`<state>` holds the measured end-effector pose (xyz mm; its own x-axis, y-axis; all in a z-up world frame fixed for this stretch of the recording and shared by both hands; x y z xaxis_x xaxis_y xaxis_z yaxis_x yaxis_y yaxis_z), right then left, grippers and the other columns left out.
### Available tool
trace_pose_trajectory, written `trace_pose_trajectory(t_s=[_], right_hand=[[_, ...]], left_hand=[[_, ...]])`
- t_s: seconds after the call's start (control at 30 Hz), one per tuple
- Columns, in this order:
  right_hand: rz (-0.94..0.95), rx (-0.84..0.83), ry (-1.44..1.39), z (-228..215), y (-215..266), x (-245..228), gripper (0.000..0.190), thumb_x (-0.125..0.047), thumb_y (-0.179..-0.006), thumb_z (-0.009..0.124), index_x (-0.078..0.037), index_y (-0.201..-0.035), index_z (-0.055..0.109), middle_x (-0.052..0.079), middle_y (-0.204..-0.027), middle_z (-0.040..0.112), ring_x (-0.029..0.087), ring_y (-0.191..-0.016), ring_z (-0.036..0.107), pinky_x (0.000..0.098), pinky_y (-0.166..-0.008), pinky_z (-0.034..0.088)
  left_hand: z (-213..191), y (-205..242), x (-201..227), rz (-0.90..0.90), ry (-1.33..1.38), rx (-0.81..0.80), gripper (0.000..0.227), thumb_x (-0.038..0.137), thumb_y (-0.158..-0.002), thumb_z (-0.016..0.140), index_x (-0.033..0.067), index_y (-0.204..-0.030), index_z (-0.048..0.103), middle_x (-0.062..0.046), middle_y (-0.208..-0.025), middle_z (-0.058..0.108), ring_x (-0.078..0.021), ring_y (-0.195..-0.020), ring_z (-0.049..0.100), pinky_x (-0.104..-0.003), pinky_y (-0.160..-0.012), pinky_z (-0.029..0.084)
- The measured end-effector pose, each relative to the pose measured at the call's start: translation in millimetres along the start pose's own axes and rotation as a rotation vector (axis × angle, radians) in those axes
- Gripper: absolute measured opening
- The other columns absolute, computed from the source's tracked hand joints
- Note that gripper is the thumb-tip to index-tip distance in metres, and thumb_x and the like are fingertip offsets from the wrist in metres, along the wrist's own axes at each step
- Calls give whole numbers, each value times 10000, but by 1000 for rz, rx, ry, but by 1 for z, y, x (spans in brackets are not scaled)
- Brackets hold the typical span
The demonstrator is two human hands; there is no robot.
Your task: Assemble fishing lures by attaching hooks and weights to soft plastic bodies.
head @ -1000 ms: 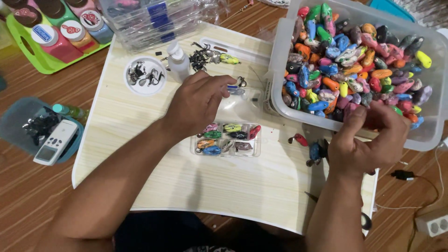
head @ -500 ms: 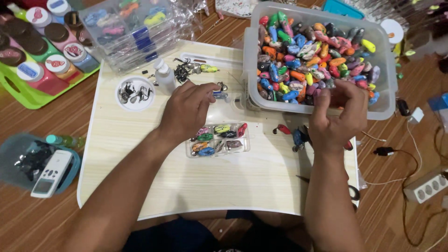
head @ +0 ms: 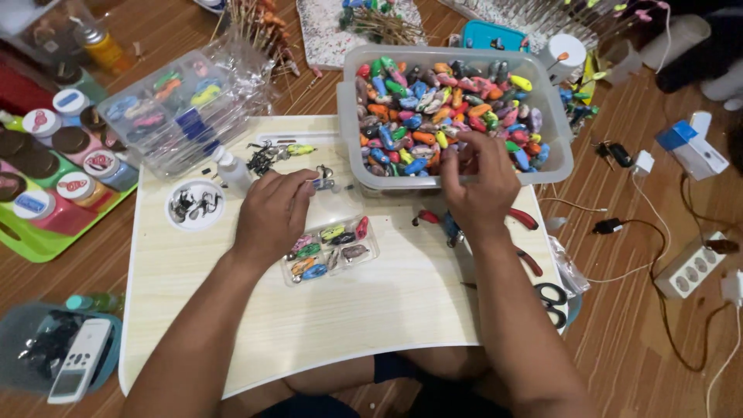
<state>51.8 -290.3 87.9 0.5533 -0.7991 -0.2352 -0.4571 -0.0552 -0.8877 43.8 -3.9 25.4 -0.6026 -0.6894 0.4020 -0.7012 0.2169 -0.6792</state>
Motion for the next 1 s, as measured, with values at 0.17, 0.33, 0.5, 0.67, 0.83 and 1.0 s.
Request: trace_pose_trajectory(t_s=[0.17, 0.33, 0.5, 0.67, 0.83, 1.0], right_hand=[[56, 3, 60, 5, 7, 11, 228, -153, -870, 799, -152, -1087, 729, -2, -750, 595, 232, -649, 629, 338, -638, 541], [85, -8, 41, 5, 3, 9, 271, -137, -842, 811, -162, -1096, 719, -2, -712, 582, 236, -629, 622, 346, -627, 539], [69, 17, 78, 7, 8, 14, 270, -135, -834, 797, -171, -1092, 725, -17, -672, 557, 223, -629, 619, 328, -656, 546], [70, 16, 72, 4, 11, 12, 272, -118, -829, 791, -161, -1092, 737, -15, -641, 548, 222, -617, 619, 333, -659, 546], [61, 12, 80, -1, 15, 6, 243, -103, -846, 786, -143, -1083, 750, -6, -648, 566, 223, -625, 625, 333, -675, 546], [20, 2, 62, -8, 15, -2, 197, -95, -897, 768, -85, -1090, 731, 19, -661, 555, 236, -630, 617, 343, -681, 544]], left_hand=[[2, 0, -1, -11, -10, -14, 161, 144, -1015, 650, 143, -1150, 739, -29, -815, 719, -267, -815, 695, -395, -785, 555], [0, -2, -1, -33, 4, -9, 155, 136, -988, 684, 151, -1125, 754, -31, -822, 732, -270, -824, 703, -393, -793, 557], [-2, -3, 1, -39, 12, 5, 150, 118, -972, 705, 146, -1109, 759, -44, -801, 724, -279, -815, 703, -403, -803, 561], [-1, -2, 0, -54, 24, -3, 151, 121, -958, 714, 143, -1102, 754, -52, -799, 724, -289, -816, 702, -416, -791, 560], [-2, -3, 1, -59, 31, -10, 138, 129, -960, 717, 133, -1093, 753, -64, -794, 723, -301, -808, 701, -427, -778, 561], [0, 0, -4, -11, -49, 4, 143, 153, -953, 728, 164, -1092, 757, -24, -790, 718, -258, -825, 703, -393, -783, 560]])
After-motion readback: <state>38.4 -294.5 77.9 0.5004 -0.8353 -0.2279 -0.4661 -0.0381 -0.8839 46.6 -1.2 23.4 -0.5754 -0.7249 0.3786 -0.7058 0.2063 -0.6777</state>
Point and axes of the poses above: each hand's wrist, its own y-axis away from the middle knuckle, its own z-axis out of the palm, x = y × z, the point moved 5 cm from there along -y, towards the middle knuckle
